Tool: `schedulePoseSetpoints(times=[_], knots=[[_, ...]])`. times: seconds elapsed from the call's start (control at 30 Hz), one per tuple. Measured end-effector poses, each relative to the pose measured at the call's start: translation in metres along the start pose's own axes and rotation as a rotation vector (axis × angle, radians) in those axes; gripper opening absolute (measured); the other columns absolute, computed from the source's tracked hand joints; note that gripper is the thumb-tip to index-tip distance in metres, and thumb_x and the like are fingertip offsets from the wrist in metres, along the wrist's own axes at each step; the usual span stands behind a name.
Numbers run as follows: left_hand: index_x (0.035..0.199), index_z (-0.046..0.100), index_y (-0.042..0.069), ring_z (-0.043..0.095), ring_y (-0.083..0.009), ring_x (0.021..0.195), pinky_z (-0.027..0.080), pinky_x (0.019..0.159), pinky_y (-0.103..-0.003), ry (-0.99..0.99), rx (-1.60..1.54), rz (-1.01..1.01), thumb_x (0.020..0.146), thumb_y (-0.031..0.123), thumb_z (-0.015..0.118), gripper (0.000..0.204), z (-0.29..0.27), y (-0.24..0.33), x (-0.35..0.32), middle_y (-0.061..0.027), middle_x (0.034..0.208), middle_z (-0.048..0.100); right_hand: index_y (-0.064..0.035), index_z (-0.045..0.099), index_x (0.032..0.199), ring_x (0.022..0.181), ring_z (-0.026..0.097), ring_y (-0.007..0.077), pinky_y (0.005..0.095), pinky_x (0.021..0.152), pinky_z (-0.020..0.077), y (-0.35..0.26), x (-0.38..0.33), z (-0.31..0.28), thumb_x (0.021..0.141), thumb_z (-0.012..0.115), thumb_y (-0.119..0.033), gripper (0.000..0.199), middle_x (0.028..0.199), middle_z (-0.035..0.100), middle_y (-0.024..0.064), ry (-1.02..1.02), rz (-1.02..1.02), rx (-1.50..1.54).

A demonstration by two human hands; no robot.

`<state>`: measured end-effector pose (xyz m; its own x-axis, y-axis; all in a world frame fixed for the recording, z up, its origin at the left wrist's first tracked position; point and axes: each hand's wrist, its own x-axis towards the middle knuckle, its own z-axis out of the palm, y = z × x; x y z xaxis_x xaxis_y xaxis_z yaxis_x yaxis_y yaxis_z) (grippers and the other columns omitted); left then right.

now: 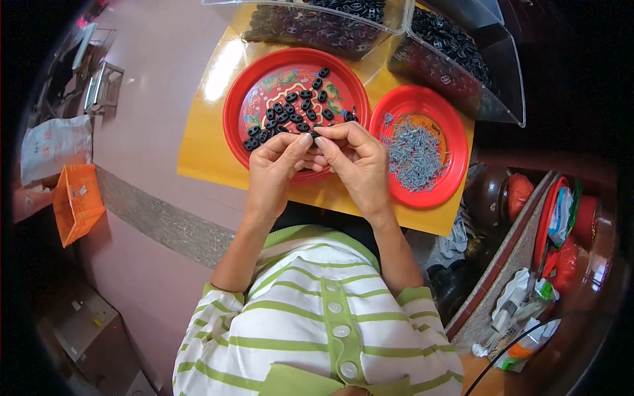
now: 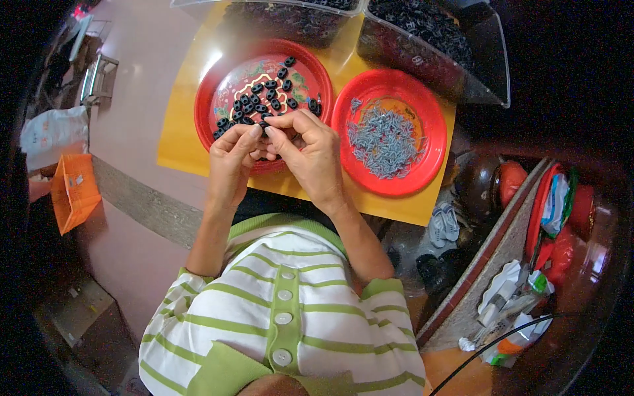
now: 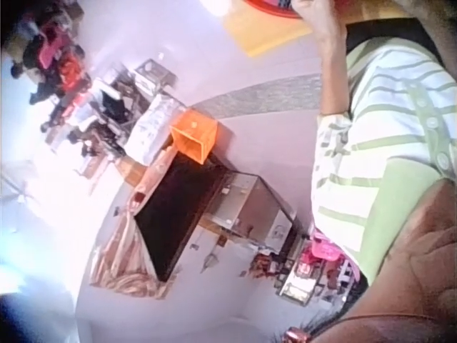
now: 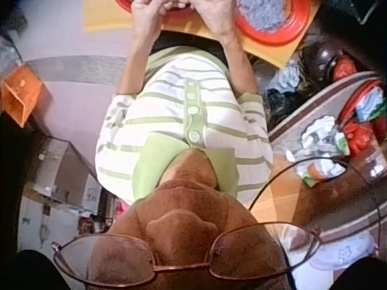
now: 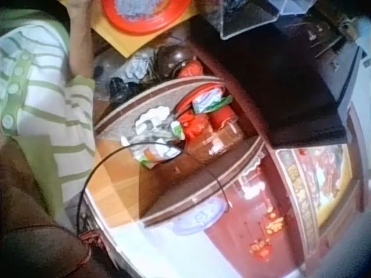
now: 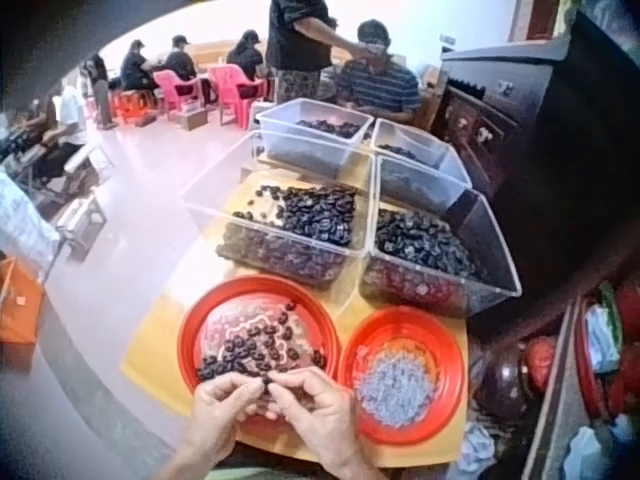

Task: The person assembles small rubber rings into grey plastic housings by hand.

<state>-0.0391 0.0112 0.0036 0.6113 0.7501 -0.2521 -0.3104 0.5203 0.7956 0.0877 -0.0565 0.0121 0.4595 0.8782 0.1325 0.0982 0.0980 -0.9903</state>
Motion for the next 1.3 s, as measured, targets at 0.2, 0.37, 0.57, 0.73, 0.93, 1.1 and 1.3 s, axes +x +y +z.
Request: schedulePoseSetpoints(times=[0.2,0.37,0.57,0.73,0.93,1.1,1.3], knots=[[0.088,0.064,0.001,0.062,-0.0102,0.072,0.051,0.068,-0.025,0.097,-0.144,0.026,0.089,0.012,0.060,0.012,0.005,-0.006,-0.001,-0.0066,0.082,0.066,-0.0022,0.063,0.097,0.065,0.055,0.0083,0.0214,0.054,0.0469,-0.021,-0.002,0.001,0.074,0.072,-0.003,0.024,0.085,0.056,0.0046,0.015,-0.093,-0.249],[0.090,0.063,0.002,0.061,-0.0094,0.074,0.050,0.069,-0.024,0.083,-0.192,-0.006,0.091,0.013,0.057,0.012,0.009,-0.014,-0.005,-0.0057,0.085,0.065,-0.0018,0.063,0.095,0.065,0.055,0.0089,0.0222,0.055,0.0470,-0.009,-0.004,-0.004,0.073,0.074,-0.004,0.025,0.085,0.055,0.0046,0.049,-0.209,-0.282],[0.104,0.063,0.000,0.057,-0.0074,0.087,0.047,0.078,-0.021,0.127,-0.140,0.168,0.092,0.009,0.056,0.016,0.029,-0.011,-0.007,-0.0069,0.104,0.062,0.0006,0.064,0.093,0.066,0.053,0.0056,0.0207,0.056,0.0452,-0.006,-0.006,-0.012,0.073,0.075,-0.003,0.023,0.080,0.056,0.0021,0.024,-0.063,-0.037],[0.107,0.062,-0.001,0.055,-0.0085,0.089,0.044,0.079,-0.020,-0.088,0.158,0.331,0.089,0.003,0.057,0.019,0.008,-0.021,-0.007,-0.0051,0.102,0.059,0.0001,0.063,0.094,0.067,0.052,0.0033,0.0167,0.058,0.0424,-0.004,-0.015,-0.020,0.076,0.073,-0.001,0.021,0.080,0.056,-0.0022,-0.067,0.091,0.203],[0.104,0.061,-0.003,0.057,-0.0102,0.082,0.049,0.069,-0.020,-0.151,0.200,0.391,0.089,0.000,0.056,0.016,0.008,-0.033,-0.018,-0.0073,0.094,0.056,0.0004,0.059,0.099,0.071,0.056,0.0051,0.0179,0.058,0.0462,-0.003,-0.037,-0.024,0.082,0.067,-0.001,0.019,0.084,0.059,0.0017,-0.110,0.190,0.305],[0.101,0.061,-0.003,0.058,-0.0104,0.074,0.050,0.064,-0.021,-0.171,0.169,0.360,0.089,-0.001,0.056,0.013,0.004,-0.035,-0.019,-0.0076,0.093,0.056,0.0020,0.059,0.098,0.074,0.061,0.0093,0.0202,0.061,0.0503,0.002,-0.043,-0.017,0.085,0.064,-0.001,0.015,0.087,0.064,0.0068,-0.086,0.197,0.409],[0.111,0.060,-0.001,0.058,-0.0082,0.075,0.047,0.068,-0.019,-0.182,0.566,0.508,0.092,0.005,0.053,0.021,-0.001,-0.028,-0.005,-0.0056,0.091,0.055,0.0034,0.060,0.101,0.073,0.061,0.0097,0.0219,0.063,0.0512,0.007,-0.028,-0.028,0.085,0.062,0.001,0.017,0.086,0.065,0.0074,-0.084,0.237,0.339]])
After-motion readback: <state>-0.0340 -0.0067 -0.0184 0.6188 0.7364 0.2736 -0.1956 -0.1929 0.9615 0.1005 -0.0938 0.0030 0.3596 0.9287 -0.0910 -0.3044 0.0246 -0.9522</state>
